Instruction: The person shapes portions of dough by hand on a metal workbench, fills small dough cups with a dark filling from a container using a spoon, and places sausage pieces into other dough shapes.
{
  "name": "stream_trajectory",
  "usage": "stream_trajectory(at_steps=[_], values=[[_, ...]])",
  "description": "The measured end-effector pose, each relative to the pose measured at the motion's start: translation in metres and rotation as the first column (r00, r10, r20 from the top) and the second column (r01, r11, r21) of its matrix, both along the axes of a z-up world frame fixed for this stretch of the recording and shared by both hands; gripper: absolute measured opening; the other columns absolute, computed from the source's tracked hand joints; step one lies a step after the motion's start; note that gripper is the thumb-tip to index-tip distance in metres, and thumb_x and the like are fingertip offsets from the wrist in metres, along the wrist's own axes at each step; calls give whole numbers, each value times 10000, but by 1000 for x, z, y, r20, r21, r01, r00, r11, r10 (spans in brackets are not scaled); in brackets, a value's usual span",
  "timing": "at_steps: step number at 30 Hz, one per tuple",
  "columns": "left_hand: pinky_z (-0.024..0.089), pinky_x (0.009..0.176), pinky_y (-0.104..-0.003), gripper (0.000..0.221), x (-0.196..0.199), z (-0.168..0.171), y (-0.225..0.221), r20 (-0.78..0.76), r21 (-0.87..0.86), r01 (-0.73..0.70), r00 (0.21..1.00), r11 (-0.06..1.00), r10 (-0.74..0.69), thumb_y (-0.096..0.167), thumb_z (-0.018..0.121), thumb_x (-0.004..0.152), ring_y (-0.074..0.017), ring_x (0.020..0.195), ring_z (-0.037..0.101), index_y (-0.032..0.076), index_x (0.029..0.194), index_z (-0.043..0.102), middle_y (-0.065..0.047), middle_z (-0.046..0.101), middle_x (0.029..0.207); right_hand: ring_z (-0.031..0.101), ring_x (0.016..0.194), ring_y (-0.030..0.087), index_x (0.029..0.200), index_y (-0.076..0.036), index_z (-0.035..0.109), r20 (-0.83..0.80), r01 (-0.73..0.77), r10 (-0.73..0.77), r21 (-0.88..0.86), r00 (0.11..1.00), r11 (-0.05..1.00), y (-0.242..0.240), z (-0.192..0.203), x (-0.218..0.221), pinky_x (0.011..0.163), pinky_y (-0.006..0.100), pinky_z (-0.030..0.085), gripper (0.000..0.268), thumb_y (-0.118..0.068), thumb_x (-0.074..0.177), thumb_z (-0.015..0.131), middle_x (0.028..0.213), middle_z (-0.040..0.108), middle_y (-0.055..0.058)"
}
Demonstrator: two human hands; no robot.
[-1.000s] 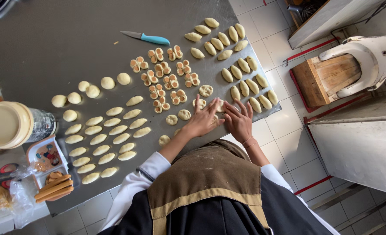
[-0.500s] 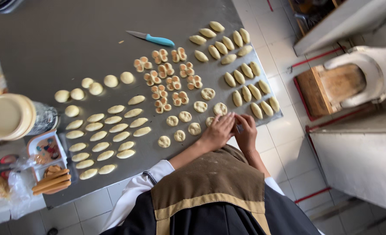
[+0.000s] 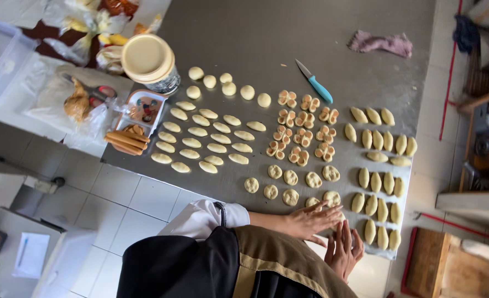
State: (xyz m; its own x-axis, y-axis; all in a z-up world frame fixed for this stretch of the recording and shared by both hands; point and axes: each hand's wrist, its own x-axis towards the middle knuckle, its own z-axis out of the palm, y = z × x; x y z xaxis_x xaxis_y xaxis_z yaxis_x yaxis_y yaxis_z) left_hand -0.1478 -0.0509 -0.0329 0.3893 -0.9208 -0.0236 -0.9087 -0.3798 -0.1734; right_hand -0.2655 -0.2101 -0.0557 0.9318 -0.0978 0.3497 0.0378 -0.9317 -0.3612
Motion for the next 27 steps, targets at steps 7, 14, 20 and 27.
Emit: stream_trajectory(at_steps=[7,14,20,27], values=[[165,1350,-546,973,-4,-42,-2,-28,-235,-18,1000,972,11,827,255,931,-348,1601,172,129,1608,235,-139,315,1678,374,1493,318,1502,-172,543,18,-107,108,-55,994,993,-15,-30,-1,1251,509,205,504,-406,1114,324,1621,450,13],[231,1307,-618,729,5,-30,45,-114,-537,-111,992,837,58,598,504,1019,-294,1561,316,192,1602,340,-46,405,1665,460,1421,326,1569,-108,400,121,-81,69,96,990,992,-21,-17,12,1186,478,377,511,-150,1068,492,1590,431,131],[291,1162,-560,287,40,12,135,-302,-821,-498,795,280,527,316,691,1008,-244,1308,499,131,1226,668,-43,620,1302,534,1360,333,1626,-54,277,409,-236,89,324,908,916,34,64,122,1131,451,525,708,69,1028,635,1563,414,233],[267,1189,-534,229,22,57,255,-331,-837,-547,478,-19,814,137,711,965,-199,1263,612,157,1193,707,25,734,1206,565,1292,331,1405,-58,562,327,-585,485,436,811,684,213,87,343,1037,468,505,482,-45,965,761,1382,562,188]])
